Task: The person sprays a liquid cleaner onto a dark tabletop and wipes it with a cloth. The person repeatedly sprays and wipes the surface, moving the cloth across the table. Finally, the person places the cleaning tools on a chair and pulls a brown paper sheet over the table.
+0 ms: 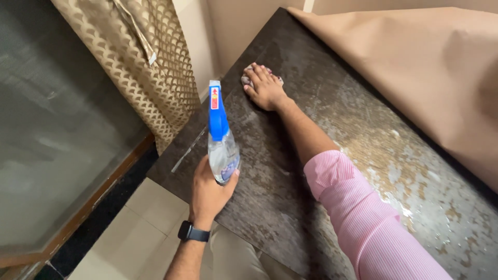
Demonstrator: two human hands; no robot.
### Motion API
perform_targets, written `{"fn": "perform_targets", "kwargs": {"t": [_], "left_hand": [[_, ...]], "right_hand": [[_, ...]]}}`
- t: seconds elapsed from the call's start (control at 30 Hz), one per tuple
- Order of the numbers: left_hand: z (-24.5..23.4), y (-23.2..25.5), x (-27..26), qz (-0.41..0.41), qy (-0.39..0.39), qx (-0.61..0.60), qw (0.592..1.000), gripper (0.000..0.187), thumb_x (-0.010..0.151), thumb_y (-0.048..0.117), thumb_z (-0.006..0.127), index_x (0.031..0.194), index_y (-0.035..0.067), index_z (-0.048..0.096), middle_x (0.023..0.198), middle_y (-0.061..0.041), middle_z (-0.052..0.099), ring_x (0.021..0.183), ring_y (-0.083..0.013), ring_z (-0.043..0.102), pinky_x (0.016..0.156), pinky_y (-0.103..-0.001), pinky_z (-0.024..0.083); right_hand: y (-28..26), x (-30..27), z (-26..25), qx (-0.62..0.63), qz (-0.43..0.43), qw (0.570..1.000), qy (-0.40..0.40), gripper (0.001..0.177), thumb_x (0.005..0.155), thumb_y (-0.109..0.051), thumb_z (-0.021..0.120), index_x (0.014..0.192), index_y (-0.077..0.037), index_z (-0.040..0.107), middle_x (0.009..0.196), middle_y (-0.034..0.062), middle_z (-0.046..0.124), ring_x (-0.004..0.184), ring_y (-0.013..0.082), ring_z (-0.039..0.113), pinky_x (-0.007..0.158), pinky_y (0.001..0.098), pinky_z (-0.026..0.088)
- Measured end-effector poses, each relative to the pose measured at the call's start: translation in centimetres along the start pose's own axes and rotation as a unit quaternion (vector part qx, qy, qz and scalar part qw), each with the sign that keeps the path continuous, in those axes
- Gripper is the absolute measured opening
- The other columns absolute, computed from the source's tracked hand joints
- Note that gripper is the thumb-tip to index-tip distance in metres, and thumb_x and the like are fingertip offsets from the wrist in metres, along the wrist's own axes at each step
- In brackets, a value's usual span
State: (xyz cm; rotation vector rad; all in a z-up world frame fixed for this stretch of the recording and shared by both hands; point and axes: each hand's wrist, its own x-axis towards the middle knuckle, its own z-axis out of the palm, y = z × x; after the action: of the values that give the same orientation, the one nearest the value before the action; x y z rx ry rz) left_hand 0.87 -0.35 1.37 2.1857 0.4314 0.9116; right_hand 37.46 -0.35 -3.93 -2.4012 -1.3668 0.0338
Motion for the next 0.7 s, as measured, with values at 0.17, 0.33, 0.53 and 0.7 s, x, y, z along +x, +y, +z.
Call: {"fn": "perform_targets", "kwargs": {"t": [0.17,0.33,0.53,0.7], "left_hand": [[-0.2,0.7,-0.1,0.014,-0.002,0.012,1.000,0.040,0.081,0.021,0.080,0.115,0.004,0.068,0.110,-0.017,0.069,0.103,-0.0391,0.067,0.087,-0.047,0.054],[0.1,0.8,-0.3,0.015,0.019,0.034,0.999,0.037,0.080,0.021,0.081,0.110,0.003,0.069,0.106,-0.018,0.069,0.100,-0.0406,0.067,0.085,-0.048,0.054],[0.2,1.2,-1.2,0.035,0.046,0.054,0.997,0.037,0.080,0.022,0.081,0.109,0.001,0.069,0.107,-0.020,0.069,0.098,-0.0413,0.067,0.085,-0.048,0.054],[0.5,0.9,-1.4,0.022,0.046,0.057,0.997,0.036,0.079,0.023,0.082,0.105,0.001,0.069,0.105,-0.020,0.069,0.097,-0.0412,0.067,0.084,-0.049,0.054]], "right_hand": [[-0.4,-4.2,-0.5,0.005,-0.006,1.000,0.008,0.066,0.102,-0.051,0.047,0.159,-0.020,0.034,0.170,0.0133,0.021,0.156,0.0372,0.019,0.123,0.0580,0.019],[-0.6,-8.6,-1.2,0.002,-0.030,0.999,0.023,0.067,0.102,-0.049,0.048,0.159,-0.018,0.033,0.169,0.0159,0.021,0.156,0.0392,0.020,0.124,0.0561,0.020],[-1.8,-14.0,-1.9,-0.031,-0.011,0.999,0.027,0.068,0.101,-0.050,0.049,0.159,-0.018,0.032,0.170,0.0154,0.020,0.156,0.0384,0.019,0.122,0.0559,0.019],[-1.8,-17.2,-2.3,-0.029,0.007,0.999,0.033,0.068,0.101,-0.049,0.048,0.159,-0.018,0.032,0.170,0.0150,0.020,0.156,0.0383,0.018,0.123,0.0546,0.019]]}}
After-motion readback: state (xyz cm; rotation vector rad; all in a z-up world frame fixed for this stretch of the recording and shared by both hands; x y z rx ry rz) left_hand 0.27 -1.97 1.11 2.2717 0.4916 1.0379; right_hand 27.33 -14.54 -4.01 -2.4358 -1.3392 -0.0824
